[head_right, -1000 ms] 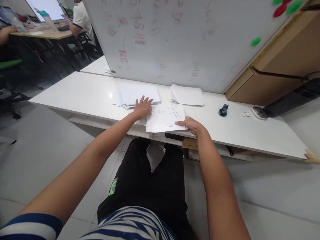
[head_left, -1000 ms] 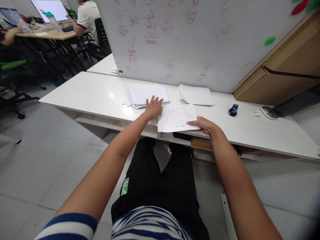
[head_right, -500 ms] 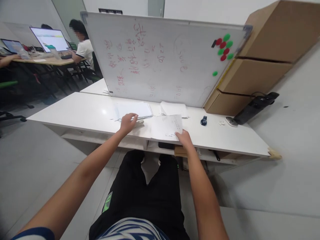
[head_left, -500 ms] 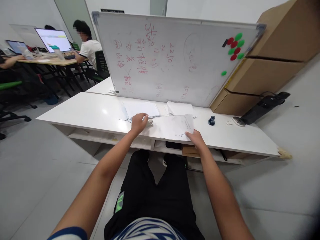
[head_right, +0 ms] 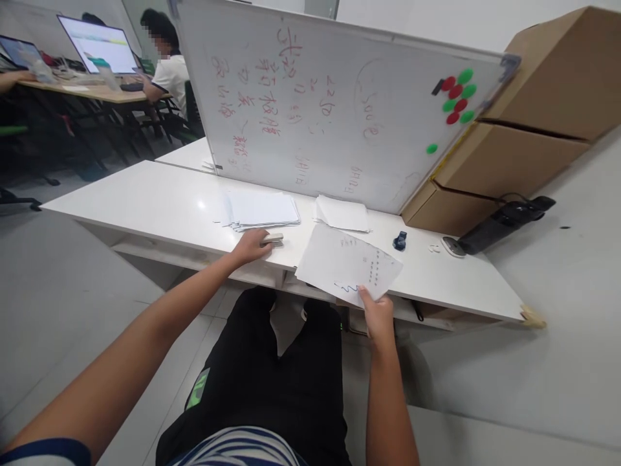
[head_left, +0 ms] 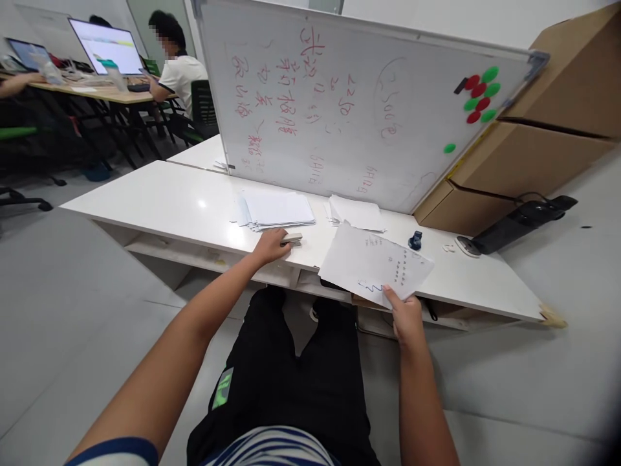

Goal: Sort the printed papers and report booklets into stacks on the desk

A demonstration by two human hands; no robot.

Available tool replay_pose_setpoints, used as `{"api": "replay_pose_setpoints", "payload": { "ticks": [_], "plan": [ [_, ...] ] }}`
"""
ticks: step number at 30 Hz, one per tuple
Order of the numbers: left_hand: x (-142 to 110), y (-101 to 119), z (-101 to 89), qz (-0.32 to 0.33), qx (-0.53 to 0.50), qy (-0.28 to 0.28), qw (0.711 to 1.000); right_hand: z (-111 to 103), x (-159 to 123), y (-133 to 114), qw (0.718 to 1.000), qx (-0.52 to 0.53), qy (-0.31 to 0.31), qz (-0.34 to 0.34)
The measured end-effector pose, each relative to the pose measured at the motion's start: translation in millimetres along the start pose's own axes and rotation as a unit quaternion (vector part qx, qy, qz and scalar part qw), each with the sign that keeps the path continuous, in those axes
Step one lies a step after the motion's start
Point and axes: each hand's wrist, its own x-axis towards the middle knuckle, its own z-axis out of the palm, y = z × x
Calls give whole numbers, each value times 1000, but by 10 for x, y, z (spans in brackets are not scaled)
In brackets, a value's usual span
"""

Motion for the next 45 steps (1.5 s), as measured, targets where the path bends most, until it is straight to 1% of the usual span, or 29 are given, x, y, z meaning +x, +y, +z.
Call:
{"api": "replay_pose_setpoints", "payload": {
  "ticks": [3,5,8,10,12,14,16,18,20,22,24,26,28,30,32,33,34,36,37,38,40,42,45],
  "plan": [
    [60,-36,-72,45,37,-43,997,70,73,-22,1000,-25,3,-17],
    [83,-62,-81,65,55,-48,995,158,141,-67,999,-46,-4,-26],
    [96,-98,-60,70,46,-47,995,415,326,-228,999,-16,-3,-46],
    [96,-120,-43,68,22,-44,997,693,519,-398,997,34,1,-76],
    [93,-142,-34,70,-5,-32,997,1047,748,-598,992,73,-19,-103],
    [87,-163,-28,71,-27,-20,997,1442,978,-806,989,82,-65,-106],
    [85,-182,-17,66,-37,-16,997,1840,1184,-996,986,66,-122,-97],
    [90,-198,0,55,-40,-8,998,2209,1347,-1143,978,24,-180,-104],
    [98,-204,15,36,-33,11,999,2527,1457,-1235,965,-60,-221,-130],
    [104,-201,24,21,-15,26,999,2778,1517,-1274,944,-170,-229,-165],
    [107,-194,25,20,6,32,999,2941,1548,-1270,919,-274,-204,-197],
    [107,-189,21,27,20,33,999,2990,1583,-1230,900,-346,-152,-217],
    [108,-190,19,31,25,33,999,2906,1647,-1147,886,-390,-92,-232],
    [111,-196,23,34,23,32,999,2698,1742,-1017,872,-418,-42,-253],
    [113,-200,32,37,22,32,999,2415,1843,-844,855,-448,-15,-263],
    [113,-201,37,38,22,32,998,2270,1886,-748,848,-465,-16,-255],
    [112,-200,42,41,24,32,998,2137,1920,-650,843,-481,-33,-240],
    [107,-195,47,46,31,31,998,1932,1955,-468,835,-503,-93,-204],
    [105,-191,47,48,36,28,998,1867,1957,-392,832,-507,-118,-192],
    [103,-188,45,48,41,26,998,1827,1952,-332,832,-506,-132,-188],
    [104,-184,39,44,50,20,998,1804,1933,-259,834,-499,-127,-196],
    [110,-184,32,42,56,15,997,1815,1916,-242,838,-491,-109,-210],
    [116,-191,29,44,59,9,997,1826,1900,-260,840,-481,-103,-229]
  ]
}}
